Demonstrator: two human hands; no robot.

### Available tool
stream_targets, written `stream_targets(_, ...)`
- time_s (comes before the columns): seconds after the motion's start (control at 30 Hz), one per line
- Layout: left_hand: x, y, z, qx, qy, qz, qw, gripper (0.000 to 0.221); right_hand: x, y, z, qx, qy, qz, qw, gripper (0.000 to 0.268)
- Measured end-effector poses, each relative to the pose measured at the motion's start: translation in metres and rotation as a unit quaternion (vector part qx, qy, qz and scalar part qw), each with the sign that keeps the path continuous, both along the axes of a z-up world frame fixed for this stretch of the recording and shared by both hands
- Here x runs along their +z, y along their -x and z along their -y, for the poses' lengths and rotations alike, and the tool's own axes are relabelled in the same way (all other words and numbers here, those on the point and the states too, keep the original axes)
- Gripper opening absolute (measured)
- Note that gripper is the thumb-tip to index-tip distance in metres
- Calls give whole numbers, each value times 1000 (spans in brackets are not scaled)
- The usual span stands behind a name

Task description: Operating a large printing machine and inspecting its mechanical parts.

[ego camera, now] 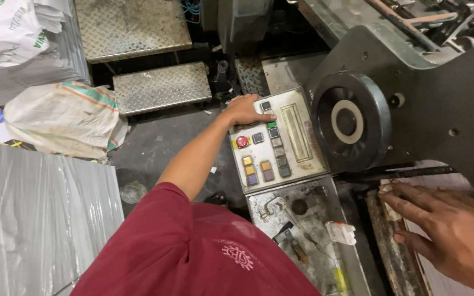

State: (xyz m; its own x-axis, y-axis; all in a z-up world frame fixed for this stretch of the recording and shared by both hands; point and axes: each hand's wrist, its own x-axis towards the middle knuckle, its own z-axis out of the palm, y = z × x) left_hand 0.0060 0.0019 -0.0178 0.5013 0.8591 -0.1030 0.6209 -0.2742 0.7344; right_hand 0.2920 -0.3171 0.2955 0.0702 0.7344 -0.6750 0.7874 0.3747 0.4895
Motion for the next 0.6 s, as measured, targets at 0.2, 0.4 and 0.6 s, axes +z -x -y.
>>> stream_targets(0.2,5,2,2,4,13,4,1000,113,0,-7,2,41,-38,-27,998,84)
stream_targets(0.4,4,0,0,3,30,-7,1000,112,21,21,-7,-33,45,6,998,79)
stream_targets(0.6,5,1,0,1,27,-18,999,110,23,22,-8,-13,49,11,999,77)
